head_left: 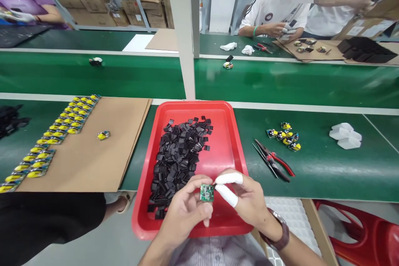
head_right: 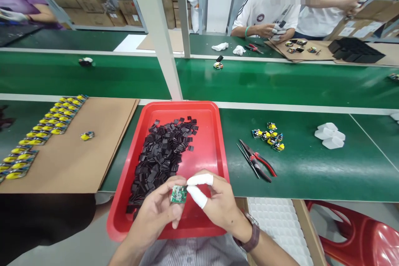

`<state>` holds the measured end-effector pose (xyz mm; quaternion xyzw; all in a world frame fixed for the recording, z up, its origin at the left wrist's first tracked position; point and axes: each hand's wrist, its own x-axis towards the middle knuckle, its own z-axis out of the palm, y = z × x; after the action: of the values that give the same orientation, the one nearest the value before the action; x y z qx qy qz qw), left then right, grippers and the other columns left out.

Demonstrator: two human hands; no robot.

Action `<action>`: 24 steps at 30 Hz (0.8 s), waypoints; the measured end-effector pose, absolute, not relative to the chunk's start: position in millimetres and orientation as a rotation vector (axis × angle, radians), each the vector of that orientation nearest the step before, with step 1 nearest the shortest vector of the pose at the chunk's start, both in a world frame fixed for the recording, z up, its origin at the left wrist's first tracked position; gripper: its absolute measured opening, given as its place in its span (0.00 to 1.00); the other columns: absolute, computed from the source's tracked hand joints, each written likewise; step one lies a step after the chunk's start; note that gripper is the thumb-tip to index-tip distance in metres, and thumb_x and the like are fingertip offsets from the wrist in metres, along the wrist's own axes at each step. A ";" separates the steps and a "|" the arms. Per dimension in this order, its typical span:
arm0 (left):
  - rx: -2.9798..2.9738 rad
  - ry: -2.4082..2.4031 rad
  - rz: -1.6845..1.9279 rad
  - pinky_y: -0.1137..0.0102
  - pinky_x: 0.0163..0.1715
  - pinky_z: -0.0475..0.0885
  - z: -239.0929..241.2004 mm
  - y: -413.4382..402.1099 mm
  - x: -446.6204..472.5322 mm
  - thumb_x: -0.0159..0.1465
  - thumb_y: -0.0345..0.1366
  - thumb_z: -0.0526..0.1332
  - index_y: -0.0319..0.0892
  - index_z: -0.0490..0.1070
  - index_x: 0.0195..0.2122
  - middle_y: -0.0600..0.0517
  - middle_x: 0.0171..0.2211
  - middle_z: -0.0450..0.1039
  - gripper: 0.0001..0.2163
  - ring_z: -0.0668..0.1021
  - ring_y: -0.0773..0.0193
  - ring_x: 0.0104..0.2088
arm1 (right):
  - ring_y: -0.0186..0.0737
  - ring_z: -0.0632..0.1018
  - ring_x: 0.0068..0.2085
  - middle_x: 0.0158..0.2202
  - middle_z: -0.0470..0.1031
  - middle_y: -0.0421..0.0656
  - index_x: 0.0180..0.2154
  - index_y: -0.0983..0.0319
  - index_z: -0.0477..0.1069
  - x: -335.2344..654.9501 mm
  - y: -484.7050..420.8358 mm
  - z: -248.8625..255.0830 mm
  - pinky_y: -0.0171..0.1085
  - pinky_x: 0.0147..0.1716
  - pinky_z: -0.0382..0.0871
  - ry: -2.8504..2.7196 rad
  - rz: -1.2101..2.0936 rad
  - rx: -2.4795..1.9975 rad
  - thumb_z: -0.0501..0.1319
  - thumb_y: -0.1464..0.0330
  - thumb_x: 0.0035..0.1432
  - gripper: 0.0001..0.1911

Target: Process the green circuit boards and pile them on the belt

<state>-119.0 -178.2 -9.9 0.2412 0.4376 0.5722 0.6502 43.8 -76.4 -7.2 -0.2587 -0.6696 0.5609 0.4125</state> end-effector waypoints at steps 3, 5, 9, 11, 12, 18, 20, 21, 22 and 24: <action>0.606 1.058 1.294 0.71 0.28 0.76 -9.7 -180.4 -119.4 0.68 0.38 0.67 0.45 0.70 0.59 0.50 0.35 0.78 0.19 0.79 0.68 0.23 | 0.42 0.82 0.36 0.37 0.82 0.43 0.44 0.53 0.80 45.6 -77.3 -8.2 0.41 0.36 0.80 -1.649 1.434 -0.655 0.66 0.73 0.63 0.10; 0.636 1.086 1.328 0.68 0.36 0.79 -8.1 -179.5 -120.3 0.69 0.38 0.65 0.47 0.70 0.59 0.50 0.37 0.78 0.17 0.82 0.64 0.30 | 0.42 0.82 0.36 0.37 0.82 0.43 0.45 0.52 0.79 45.9 -79.8 -9.0 0.41 0.36 0.80 -1.637 1.465 -0.625 0.66 0.73 0.64 0.11; 0.732 1.129 1.314 0.65 0.43 0.79 -2.3 -174.9 -121.4 0.70 0.41 0.64 0.46 0.76 0.55 0.45 0.54 0.71 0.14 0.82 0.63 0.38 | 0.41 0.81 0.35 0.37 0.81 0.42 0.47 0.51 0.79 45.1 -86.7 -13.1 0.42 0.36 0.79 -1.635 1.456 -0.589 0.66 0.76 0.63 0.15; 0.758 1.132 1.322 0.66 0.42 0.80 -0.5 -173.6 -120.8 0.65 0.39 0.70 0.47 0.77 0.55 0.45 0.58 0.65 0.17 0.81 0.62 0.41 | 0.42 0.81 0.36 0.38 0.81 0.42 0.48 0.51 0.79 44.8 -89.1 -15.6 0.43 0.37 0.79 -1.657 1.449 -0.599 0.66 0.76 0.63 0.16; 0.753 1.134 1.327 0.67 0.41 0.80 -0.3 -173.5 -120.3 0.63 0.38 0.72 0.48 0.77 0.55 0.46 0.56 0.66 0.19 0.80 0.62 0.41 | 0.42 0.81 0.36 0.38 0.81 0.42 0.48 0.50 0.79 44.9 -89.7 -16.6 0.44 0.37 0.79 -1.667 1.445 -0.604 0.66 0.76 0.63 0.16; 0.623 1.080 1.293 0.70 0.39 0.79 -3.2 -176.1 -120.1 0.64 0.33 0.70 0.49 0.74 0.55 0.52 0.41 0.77 0.18 0.81 0.68 0.33 | 0.43 0.81 0.38 0.40 0.80 0.43 0.49 0.50 0.79 47.2 -88.2 -17.6 0.45 0.37 0.79 -1.705 1.375 -0.561 0.66 0.77 0.62 0.18; 0.630 1.092 1.276 0.69 0.42 0.79 -4.1 -176.3 -121.7 0.64 0.33 0.71 0.49 0.75 0.55 0.51 0.43 0.78 0.18 0.82 0.64 0.39 | 0.43 0.81 0.38 0.40 0.80 0.43 0.49 0.50 0.79 47.8 -87.4 -16.7 0.44 0.36 0.79 -1.718 1.373 -0.559 0.66 0.78 0.62 0.19; 0.649 1.109 1.274 0.68 0.45 0.79 -4.6 -176.2 -122.6 0.63 0.33 0.71 0.49 0.76 0.55 0.50 0.45 0.78 0.18 0.81 0.62 0.43 | 0.42 0.81 0.38 0.40 0.80 0.43 0.49 0.50 0.79 47.9 -87.1 -16.0 0.44 0.36 0.78 -1.726 1.371 -0.555 0.66 0.79 0.62 0.20; 0.681 1.134 1.279 0.67 0.48 0.78 -5.3 -176.2 -123.4 0.63 0.33 0.71 0.50 0.77 0.55 0.49 0.48 0.77 0.18 0.80 0.60 0.47 | 0.42 0.80 0.38 0.40 0.80 0.43 0.50 0.50 0.79 47.9 -86.9 -15.2 0.44 0.36 0.78 -1.733 1.365 -0.550 0.66 0.79 0.62 0.20; 0.756 1.190 1.286 0.67 0.50 0.76 -6.6 -176.4 -124.9 0.62 0.34 0.72 0.51 0.78 0.54 0.49 0.52 0.75 0.18 0.79 0.59 0.51 | 0.42 0.80 0.38 0.40 0.80 0.43 0.50 0.51 0.78 48.0 -86.4 -13.1 0.45 0.37 0.78 -1.758 1.339 -0.530 0.65 0.80 0.62 0.21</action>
<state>-124.9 -176.4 -6.6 0.3234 0.5089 0.5496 0.5783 48.0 -86.4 -13.1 -0.2114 -0.7016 0.5345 0.4211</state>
